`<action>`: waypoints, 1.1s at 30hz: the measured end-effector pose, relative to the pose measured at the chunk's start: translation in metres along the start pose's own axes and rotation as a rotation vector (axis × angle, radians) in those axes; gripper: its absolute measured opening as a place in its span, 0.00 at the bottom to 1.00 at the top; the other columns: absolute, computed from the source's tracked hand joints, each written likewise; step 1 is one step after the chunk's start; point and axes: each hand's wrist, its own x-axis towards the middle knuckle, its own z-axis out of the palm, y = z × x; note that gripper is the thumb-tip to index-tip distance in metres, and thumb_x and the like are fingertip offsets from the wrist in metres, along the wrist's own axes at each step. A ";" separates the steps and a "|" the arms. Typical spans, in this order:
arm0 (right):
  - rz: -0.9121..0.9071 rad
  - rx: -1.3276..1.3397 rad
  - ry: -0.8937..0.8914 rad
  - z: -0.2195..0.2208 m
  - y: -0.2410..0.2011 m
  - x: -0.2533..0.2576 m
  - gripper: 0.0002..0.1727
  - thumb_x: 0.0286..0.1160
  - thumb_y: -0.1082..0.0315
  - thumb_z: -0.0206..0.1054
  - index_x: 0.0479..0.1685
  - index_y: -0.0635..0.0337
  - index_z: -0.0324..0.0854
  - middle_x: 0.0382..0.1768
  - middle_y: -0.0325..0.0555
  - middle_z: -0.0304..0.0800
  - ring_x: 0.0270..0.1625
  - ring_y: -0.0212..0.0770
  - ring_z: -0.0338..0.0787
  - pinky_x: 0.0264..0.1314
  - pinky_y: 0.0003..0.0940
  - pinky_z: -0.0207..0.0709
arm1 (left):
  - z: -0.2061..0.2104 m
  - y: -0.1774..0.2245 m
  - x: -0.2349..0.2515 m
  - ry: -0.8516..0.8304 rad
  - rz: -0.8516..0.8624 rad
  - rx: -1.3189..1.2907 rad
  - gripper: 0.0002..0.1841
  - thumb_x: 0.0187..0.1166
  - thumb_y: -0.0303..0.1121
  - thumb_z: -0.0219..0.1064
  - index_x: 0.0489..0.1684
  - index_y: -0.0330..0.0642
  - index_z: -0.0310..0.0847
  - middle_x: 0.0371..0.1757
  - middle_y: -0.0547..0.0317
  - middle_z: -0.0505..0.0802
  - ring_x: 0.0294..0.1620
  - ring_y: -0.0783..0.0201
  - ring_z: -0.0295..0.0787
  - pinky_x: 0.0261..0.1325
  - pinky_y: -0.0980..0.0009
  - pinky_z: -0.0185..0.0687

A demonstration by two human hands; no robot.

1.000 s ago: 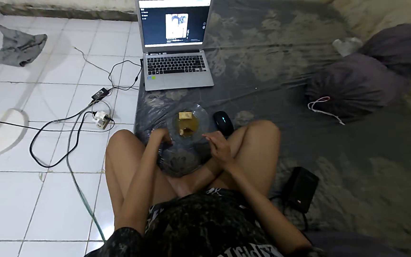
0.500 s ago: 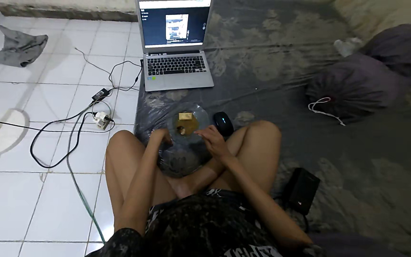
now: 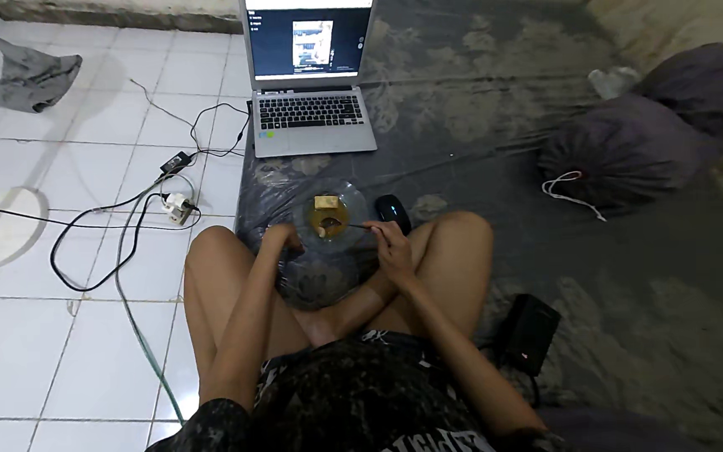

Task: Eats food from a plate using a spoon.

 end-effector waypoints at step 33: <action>0.645 0.337 0.051 0.002 0.005 0.002 0.19 0.94 0.72 0.46 0.58 0.78 0.80 0.38 0.49 0.91 0.35 0.23 0.85 0.42 0.18 0.78 | 0.009 0.000 0.009 0.060 -0.020 -0.160 0.38 0.85 0.59 0.59 0.65 0.23 0.79 0.72 0.26 0.81 0.79 0.33 0.73 0.78 0.30 0.59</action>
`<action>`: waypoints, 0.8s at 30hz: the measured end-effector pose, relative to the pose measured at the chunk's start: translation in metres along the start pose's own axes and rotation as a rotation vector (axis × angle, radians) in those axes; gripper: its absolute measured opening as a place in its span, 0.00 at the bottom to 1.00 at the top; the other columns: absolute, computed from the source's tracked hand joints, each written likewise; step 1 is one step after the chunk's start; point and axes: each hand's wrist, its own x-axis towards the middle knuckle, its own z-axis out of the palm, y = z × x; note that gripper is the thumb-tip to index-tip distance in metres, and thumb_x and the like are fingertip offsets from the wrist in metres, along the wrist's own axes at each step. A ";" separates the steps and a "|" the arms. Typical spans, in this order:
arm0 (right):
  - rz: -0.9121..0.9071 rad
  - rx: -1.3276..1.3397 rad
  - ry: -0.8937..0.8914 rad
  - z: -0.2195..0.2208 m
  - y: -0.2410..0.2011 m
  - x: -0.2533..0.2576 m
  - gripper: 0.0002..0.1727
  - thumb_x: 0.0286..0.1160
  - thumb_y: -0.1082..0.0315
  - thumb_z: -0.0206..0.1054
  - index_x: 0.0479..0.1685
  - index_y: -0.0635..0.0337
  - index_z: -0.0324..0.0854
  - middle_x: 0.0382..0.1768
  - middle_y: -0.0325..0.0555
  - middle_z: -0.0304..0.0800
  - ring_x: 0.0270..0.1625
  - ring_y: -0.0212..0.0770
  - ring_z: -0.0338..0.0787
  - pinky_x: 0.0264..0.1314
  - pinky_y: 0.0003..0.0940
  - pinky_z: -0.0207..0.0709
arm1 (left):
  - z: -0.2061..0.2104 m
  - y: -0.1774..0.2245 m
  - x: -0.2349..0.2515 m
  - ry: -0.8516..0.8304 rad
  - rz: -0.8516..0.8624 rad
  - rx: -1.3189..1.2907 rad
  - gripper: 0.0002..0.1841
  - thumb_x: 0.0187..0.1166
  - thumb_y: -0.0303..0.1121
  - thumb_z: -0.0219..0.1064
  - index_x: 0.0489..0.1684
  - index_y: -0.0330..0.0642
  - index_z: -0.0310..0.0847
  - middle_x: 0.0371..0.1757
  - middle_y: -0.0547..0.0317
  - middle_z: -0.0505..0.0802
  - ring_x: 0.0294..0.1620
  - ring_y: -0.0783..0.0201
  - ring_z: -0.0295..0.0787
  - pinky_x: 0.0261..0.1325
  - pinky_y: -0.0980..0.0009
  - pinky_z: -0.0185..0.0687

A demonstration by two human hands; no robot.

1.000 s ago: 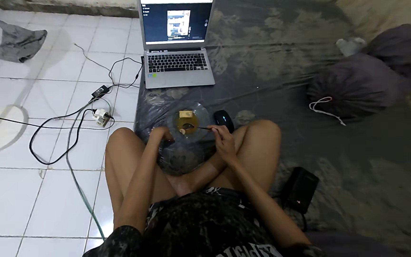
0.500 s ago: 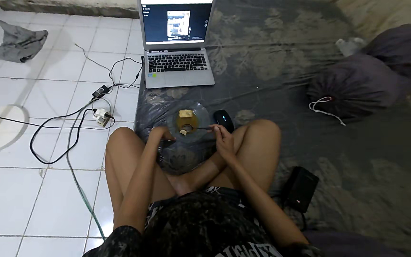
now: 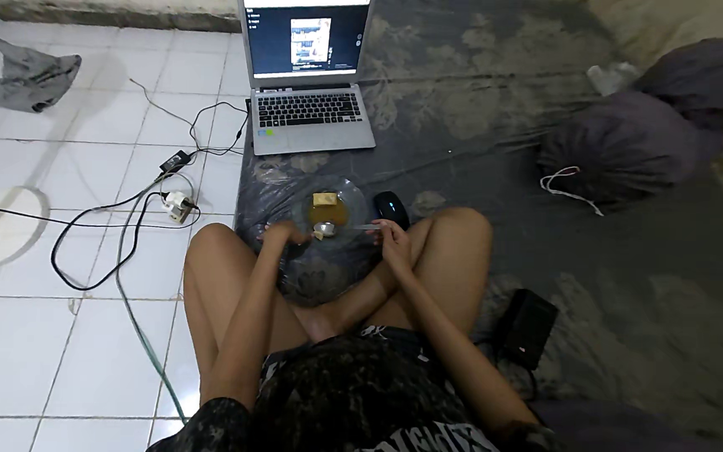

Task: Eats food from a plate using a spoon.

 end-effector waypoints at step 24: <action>0.071 0.036 0.105 -0.006 -0.002 0.006 0.20 0.95 0.71 0.44 0.61 0.78 0.78 0.38 0.48 0.91 0.35 0.25 0.85 0.42 0.20 0.77 | 0.004 0.005 -0.001 0.089 -0.099 -0.182 0.49 0.81 0.74 0.42 0.70 0.31 0.81 0.77 0.29 0.79 0.85 0.31 0.65 0.81 0.21 0.40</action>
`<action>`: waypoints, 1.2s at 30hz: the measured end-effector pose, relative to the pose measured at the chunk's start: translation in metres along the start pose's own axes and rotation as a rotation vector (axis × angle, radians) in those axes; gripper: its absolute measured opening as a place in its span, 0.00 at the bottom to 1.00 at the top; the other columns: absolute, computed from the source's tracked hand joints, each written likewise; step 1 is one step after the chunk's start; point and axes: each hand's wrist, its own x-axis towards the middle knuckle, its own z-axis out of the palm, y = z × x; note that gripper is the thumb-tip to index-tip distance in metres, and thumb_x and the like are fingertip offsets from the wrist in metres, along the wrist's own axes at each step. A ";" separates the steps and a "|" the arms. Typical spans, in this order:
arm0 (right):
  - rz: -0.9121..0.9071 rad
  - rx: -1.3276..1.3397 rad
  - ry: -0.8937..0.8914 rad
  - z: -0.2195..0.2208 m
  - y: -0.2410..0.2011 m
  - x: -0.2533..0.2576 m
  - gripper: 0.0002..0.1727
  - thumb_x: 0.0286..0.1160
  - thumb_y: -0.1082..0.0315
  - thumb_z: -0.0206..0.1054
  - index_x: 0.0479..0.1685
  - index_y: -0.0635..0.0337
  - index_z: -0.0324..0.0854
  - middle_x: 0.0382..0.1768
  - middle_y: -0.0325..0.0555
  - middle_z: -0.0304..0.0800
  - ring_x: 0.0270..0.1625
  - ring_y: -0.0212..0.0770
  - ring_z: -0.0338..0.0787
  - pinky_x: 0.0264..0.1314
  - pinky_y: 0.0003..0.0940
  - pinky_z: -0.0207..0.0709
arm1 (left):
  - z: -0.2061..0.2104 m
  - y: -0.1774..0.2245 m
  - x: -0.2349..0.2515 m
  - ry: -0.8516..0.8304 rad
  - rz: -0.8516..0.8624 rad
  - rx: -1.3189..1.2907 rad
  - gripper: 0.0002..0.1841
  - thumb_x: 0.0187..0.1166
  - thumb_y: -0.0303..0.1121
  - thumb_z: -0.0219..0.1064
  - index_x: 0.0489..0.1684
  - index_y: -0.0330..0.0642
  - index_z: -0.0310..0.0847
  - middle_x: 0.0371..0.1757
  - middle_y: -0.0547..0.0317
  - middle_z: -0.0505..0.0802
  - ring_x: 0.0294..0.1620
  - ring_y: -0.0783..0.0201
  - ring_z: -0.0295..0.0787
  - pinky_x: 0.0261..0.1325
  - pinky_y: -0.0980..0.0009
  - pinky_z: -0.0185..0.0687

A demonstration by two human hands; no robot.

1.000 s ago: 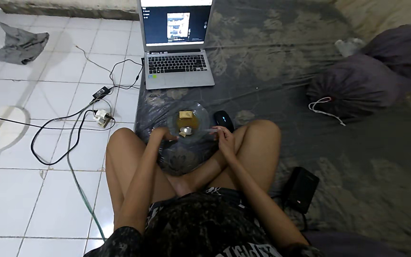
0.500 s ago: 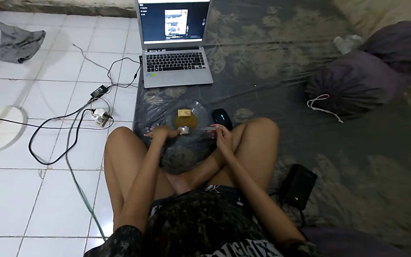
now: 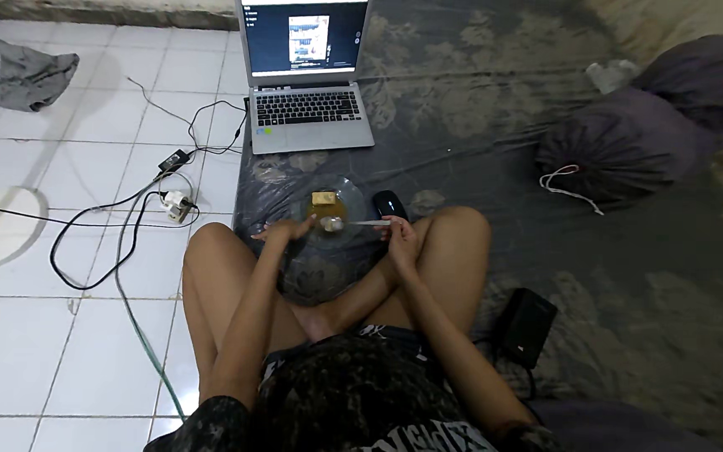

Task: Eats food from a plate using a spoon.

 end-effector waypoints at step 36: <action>-0.126 -0.164 0.058 0.007 -0.014 0.010 0.18 0.94 0.72 0.48 0.55 0.77 0.82 0.36 0.52 0.91 0.34 0.28 0.87 0.43 0.22 0.79 | -0.001 0.002 0.003 -0.041 0.018 0.069 0.46 0.85 0.70 0.42 0.71 0.31 0.80 0.78 0.30 0.79 0.86 0.31 0.62 0.80 0.20 0.39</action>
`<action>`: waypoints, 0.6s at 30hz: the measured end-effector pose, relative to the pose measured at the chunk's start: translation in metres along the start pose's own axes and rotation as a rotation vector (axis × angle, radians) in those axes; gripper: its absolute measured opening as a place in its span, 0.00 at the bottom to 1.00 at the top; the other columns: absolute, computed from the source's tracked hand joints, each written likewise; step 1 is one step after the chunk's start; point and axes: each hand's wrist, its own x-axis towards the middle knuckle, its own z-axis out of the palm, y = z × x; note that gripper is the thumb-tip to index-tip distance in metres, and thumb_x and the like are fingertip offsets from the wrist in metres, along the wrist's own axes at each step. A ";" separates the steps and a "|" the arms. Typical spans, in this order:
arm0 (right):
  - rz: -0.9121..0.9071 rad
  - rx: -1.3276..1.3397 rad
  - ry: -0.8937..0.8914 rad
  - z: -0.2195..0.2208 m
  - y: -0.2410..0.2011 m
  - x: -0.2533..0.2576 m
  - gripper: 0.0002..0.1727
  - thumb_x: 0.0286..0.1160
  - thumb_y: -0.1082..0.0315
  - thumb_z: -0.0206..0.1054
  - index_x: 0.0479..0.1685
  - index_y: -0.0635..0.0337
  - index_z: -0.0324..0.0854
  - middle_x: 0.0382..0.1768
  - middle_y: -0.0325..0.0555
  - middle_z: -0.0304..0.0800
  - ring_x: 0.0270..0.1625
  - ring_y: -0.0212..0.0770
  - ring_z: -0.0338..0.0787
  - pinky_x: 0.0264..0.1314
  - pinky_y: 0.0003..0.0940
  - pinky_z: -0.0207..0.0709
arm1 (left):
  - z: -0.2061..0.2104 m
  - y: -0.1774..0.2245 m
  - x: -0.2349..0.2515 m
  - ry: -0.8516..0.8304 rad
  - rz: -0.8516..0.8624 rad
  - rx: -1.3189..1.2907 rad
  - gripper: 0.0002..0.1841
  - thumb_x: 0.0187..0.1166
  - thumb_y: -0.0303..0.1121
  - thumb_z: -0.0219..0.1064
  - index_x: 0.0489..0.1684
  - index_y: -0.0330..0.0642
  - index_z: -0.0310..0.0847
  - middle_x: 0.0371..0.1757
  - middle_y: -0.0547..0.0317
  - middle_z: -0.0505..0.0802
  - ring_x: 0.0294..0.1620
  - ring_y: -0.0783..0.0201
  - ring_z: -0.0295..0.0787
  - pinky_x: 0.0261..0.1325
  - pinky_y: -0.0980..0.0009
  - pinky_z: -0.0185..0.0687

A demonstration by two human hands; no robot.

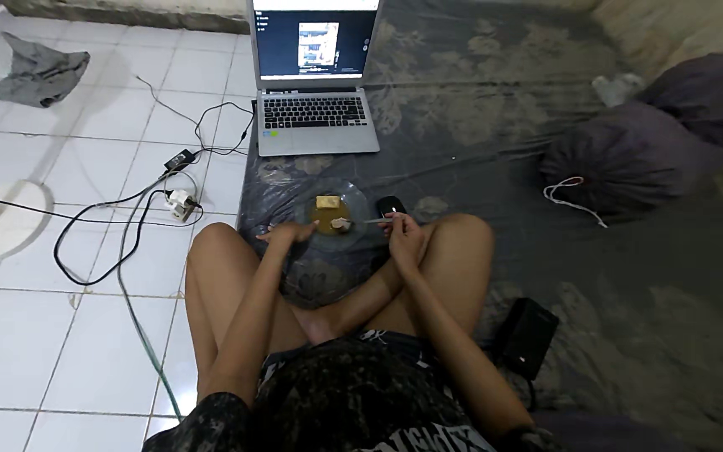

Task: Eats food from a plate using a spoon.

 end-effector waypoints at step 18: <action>-0.018 0.149 -0.015 0.000 -0.010 0.005 0.20 0.94 0.72 0.44 0.56 0.79 0.80 0.34 0.46 0.91 0.32 0.21 0.85 0.41 0.17 0.78 | -0.012 0.006 -0.022 -0.033 -0.007 -0.031 0.46 0.86 0.69 0.40 0.77 0.31 0.74 0.83 0.30 0.73 0.89 0.32 0.56 0.83 0.24 0.35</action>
